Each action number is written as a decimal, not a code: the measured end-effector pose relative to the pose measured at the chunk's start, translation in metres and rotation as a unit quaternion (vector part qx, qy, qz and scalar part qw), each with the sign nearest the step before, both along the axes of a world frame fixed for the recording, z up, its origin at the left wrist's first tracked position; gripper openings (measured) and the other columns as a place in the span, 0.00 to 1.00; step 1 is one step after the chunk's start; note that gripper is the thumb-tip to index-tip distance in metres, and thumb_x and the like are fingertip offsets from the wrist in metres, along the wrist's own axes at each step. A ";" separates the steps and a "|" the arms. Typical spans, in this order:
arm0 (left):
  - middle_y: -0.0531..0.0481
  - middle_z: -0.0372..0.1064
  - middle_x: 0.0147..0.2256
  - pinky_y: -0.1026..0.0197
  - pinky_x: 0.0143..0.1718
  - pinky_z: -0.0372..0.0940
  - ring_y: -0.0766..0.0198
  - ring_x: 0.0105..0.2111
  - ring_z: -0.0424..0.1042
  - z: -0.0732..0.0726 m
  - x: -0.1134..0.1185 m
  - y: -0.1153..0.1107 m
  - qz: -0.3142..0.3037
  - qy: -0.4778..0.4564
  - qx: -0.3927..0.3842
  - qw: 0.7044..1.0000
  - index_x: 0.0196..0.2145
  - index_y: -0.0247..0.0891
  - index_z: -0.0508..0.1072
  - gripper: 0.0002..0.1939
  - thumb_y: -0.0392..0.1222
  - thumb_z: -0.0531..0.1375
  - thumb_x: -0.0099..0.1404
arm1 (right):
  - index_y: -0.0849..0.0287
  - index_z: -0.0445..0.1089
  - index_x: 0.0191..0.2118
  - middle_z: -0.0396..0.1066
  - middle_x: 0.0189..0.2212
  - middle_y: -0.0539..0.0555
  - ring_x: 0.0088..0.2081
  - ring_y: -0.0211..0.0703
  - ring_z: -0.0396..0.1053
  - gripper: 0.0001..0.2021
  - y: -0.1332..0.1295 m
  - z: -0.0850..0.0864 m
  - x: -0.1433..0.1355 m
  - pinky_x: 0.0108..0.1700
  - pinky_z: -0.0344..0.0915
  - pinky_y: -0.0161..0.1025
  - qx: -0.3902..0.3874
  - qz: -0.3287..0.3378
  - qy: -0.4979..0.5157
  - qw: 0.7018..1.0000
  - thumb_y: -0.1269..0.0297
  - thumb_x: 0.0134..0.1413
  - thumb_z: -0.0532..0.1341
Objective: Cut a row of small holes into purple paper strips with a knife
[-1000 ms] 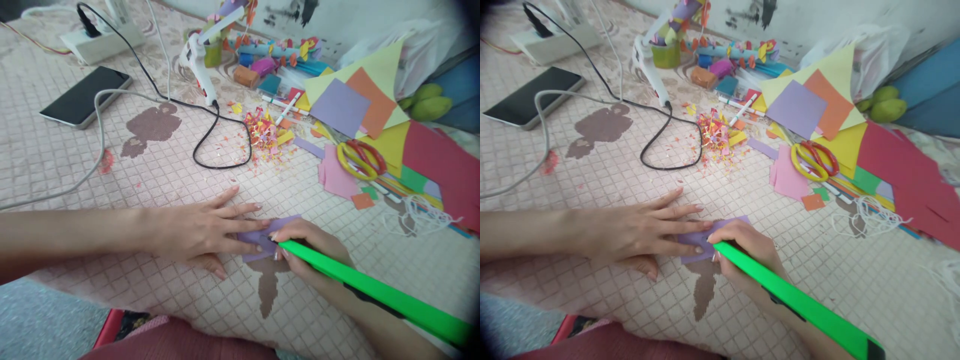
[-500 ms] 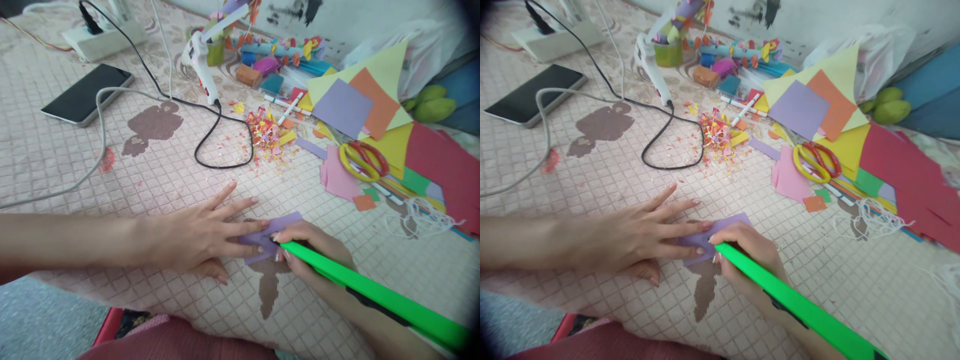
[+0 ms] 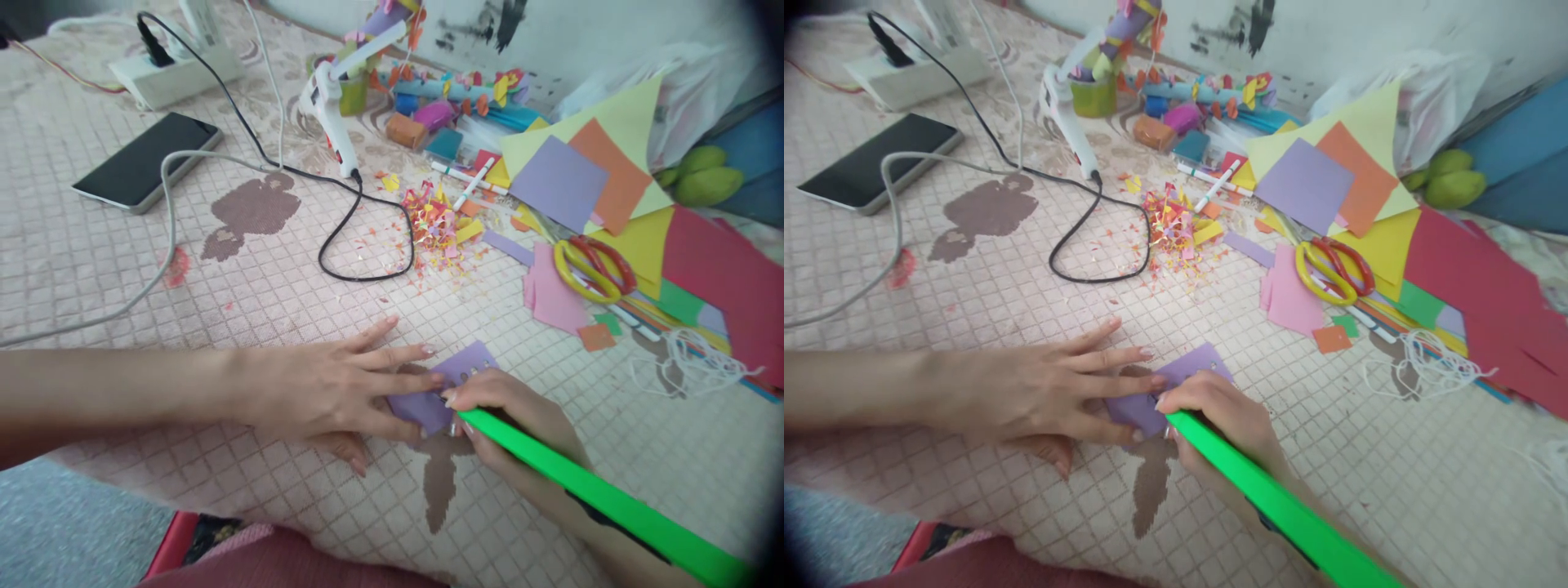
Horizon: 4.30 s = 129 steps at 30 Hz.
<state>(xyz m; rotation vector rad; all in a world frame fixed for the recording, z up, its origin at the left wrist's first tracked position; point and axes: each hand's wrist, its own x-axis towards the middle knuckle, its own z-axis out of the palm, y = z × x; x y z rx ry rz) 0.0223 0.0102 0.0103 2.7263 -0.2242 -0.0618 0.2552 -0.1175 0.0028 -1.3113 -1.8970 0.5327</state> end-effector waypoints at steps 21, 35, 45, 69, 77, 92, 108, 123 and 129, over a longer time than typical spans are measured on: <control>0.49 0.44 0.71 0.42 0.72 0.34 0.52 0.72 0.40 0.002 0.003 0.006 0.003 -0.015 -0.043 0.999 0.62 0.50 0.69 0.27 0.54 0.63 0.68 | 0.52 0.70 0.37 0.75 0.25 0.45 0.27 0.36 0.76 0.11 0.000 0.004 -0.001 0.30 0.74 0.31 -0.017 -0.014 0.000 1.000 0.77 0.55 0.58; 0.50 0.40 0.72 0.30 0.69 0.37 0.39 0.72 0.32 0.002 0.001 0.002 0.024 0.020 -0.028 0.999 0.65 0.52 0.63 0.30 0.54 0.61 0.68 | 0.51 0.70 0.37 0.76 0.25 0.46 0.29 0.37 0.76 0.11 -0.001 0.002 0.002 0.33 0.75 0.35 -0.019 -0.015 0.000 1.000 0.77 0.56 0.58; 0.49 0.41 0.72 0.28 0.68 0.33 0.40 0.72 0.35 -0.003 -0.004 -0.007 0.051 -0.006 -0.015 0.999 0.67 0.53 0.60 0.33 0.49 0.64 0.67 | 0.52 0.71 0.37 0.75 0.25 0.46 0.27 0.36 0.74 0.10 0.002 -0.002 0.005 0.32 0.73 0.34 -0.034 0.011 0.037 0.999 0.77 0.56 0.59; 0.51 0.40 0.72 0.22 0.65 0.33 0.32 0.71 0.29 -0.002 -0.002 -0.003 0.031 0.010 -0.007 0.999 0.66 0.51 0.62 0.30 0.50 0.61 0.69 | 0.52 0.72 0.37 0.74 0.25 0.45 0.26 0.35 0.73 0.10 0.000 -0.004 0.005 0.32 0.72 0.34 -0.051 -0.009 0.060 0.997 0.76 0.57 0.59; 0.47 0.45 0.71 0.22 0.65 0.33 0.33 0.71 0.36 -0.004 -0.002 -0.008 0.038 -0.015 0.008 0.999 0.66 0.49 0.62 0.32 0.52 0.62 0.68 | 0.53 0.71 0.37 0.75 0.25 0.45 0.26 0.34 0.74 0.10 0.001 -0.001 0.005 0.29 0.71 0.31 -0.037 -0.004 0.040 0.999 0.77 0.56 0.59; 0.49 0.43 0.72 0.20 0.63 0.42 0.28 0.70 0.38 -0.003 -0.003 -0.010 0.052 -0.023 0.058 0.997 0.66 0.51 0.61 0.32 0.52 0.63 0.67 | 0.53 0.72 0.37 0.75 0.26 0.45 0.28 0.31 0.74 0.10 -0.002 -0.006 0.005 0.34 0.71 0.29 -0.036 -0.018 0.039 0.998 0.76 0.57 0.59; 0.47 0.47 0.71 0.21 0.64 0.40 0.31 0.70 0.42 -0.005 -0.003 -0.019 0.070 -0.038 0.083 0.993 0.66 0.51 0.61 0.33 0.57 0.62 0.67 | 0.54 0.71 0.36 0.75 0.27 0.45 0.28 0.29 0.74 0.09 0.000 -0.003 0.006 0.33 0.70 0.27 -0.037 -0.008 0.040 0.998 0.77 0.56 0.59; 0.47 0.41 0.72 0.20 0.64 0.38 0.29 0.70 0.39 -0.007 -0.002 -0.011 0.056 -0.018 0.047 0.997 0.67 0.50 0.60 0.35 0.54 0.64 0.66 | 0.54 0.71 0.35 0.75 0.28 0.45 0.27 0.30 0.74 0.10 0.000 -0.001 0.004 0.32 0.70 0.27 -0.035 -0.017 0.040 0.998 0.77 0.54 0.59; 0.47 0.42 0.72 0.19 0.63 0.38 0.28 0.70 0.40 -0.003 -0.002 -0.016 0.065 -0.019 0.051 0.996 0.66 0.50 0.61 0.35 0.55 0.64 0.65 | 0.52 0.71 0.36 0.75 0.28 0.45 0.26 0.33 0.73 0.11 -0.002 -0.004 0.004 0.30 0.70 0.30 -0.037 -0.027 0.046 0.998 0.78 0.53 0.59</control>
